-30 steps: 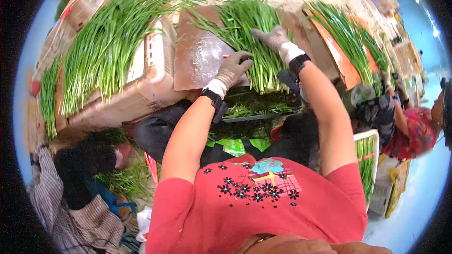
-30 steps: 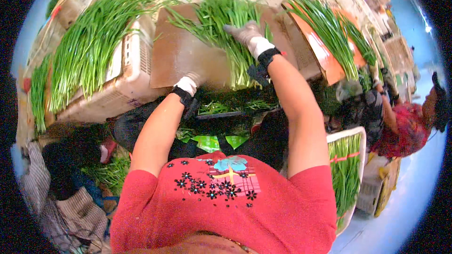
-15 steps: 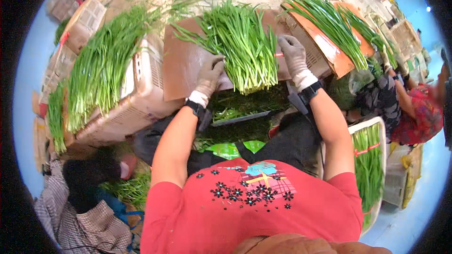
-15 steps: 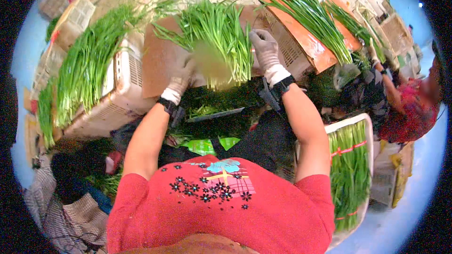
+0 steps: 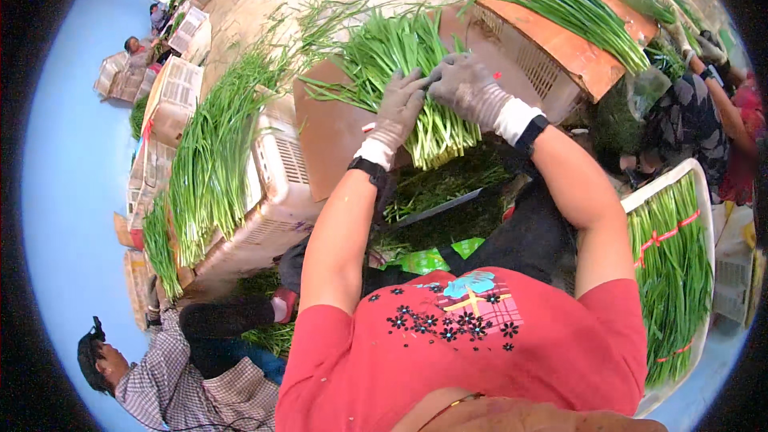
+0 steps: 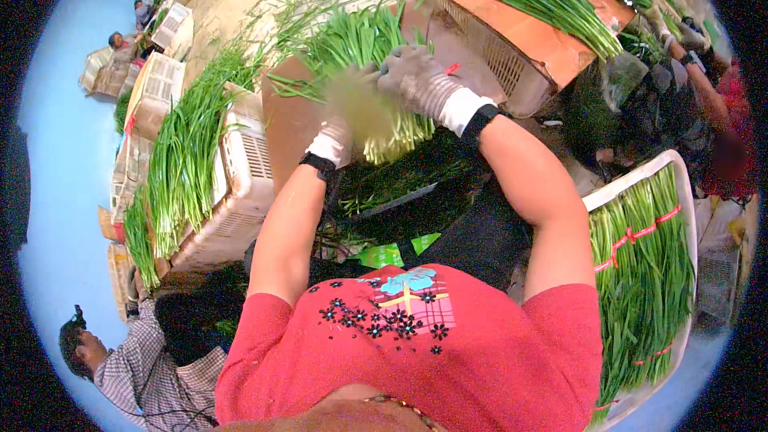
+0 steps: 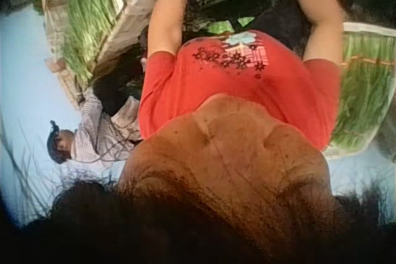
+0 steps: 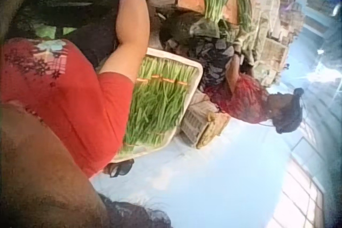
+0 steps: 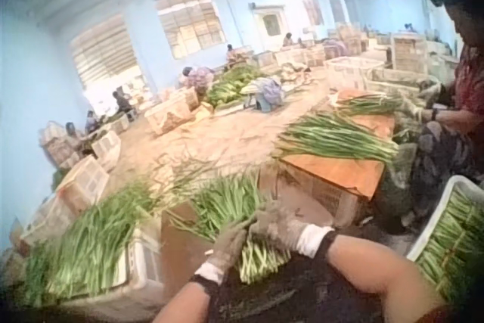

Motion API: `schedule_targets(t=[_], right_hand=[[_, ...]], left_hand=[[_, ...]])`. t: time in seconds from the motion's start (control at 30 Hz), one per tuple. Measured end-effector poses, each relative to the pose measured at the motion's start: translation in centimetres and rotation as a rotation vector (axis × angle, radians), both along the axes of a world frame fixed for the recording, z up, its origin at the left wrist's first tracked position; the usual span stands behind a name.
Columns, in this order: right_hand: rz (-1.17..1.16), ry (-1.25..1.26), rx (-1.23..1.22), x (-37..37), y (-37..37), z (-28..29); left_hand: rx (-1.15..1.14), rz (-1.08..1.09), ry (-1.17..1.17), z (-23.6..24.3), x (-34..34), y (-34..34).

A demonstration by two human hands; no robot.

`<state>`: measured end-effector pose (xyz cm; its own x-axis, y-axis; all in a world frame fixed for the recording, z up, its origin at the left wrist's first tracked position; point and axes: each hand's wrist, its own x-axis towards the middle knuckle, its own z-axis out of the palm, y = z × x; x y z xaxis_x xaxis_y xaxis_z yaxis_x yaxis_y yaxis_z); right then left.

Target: The person bundles green onions with rubber bands and trims the ends with a large knife.

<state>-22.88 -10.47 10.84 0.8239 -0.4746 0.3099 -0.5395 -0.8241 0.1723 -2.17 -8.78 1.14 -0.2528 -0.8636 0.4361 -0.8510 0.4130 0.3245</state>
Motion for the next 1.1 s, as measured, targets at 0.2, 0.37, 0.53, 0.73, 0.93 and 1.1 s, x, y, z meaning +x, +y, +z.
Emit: schedule_targets(t=[0.2, 0.37, 0.53, 0.73, 0.93, 1.1], right_hand=[[0.237, -0.033, 0.103, -4.5, 3.9, -0.5], [0.454, -0.185, 0.638, -5.9, 6.9, -0.9], [0.638, -0.01, 1.186, -4.9, 11.0, 0.7], [0.25, -0.777, 0.712, -4.1, 4.8, -0.6], [-0.164, -0.24, 0.433, -2.7, 0.4, -2.6], [-0.023, -0.338, 0.525, -2.5, 0.4, -3.1]], left_hand=[[0.014, -0.106, -0.115, -4.3, 1.4, -2.4], [-0.015, -0.12, -0.171, -4.8, 1.3, -2.5], [-0.012, -0.116, -0.154, -4.9, 1.3, -2.7], [0.078, -0.068, -0.297, -5.5, 1.7, -3.3], [0.087, -0.039, -0.173, -4.1, 0.9, -3.5], [0.132, -0.053, -0.399, -2.2, 0.1, -2.7]])
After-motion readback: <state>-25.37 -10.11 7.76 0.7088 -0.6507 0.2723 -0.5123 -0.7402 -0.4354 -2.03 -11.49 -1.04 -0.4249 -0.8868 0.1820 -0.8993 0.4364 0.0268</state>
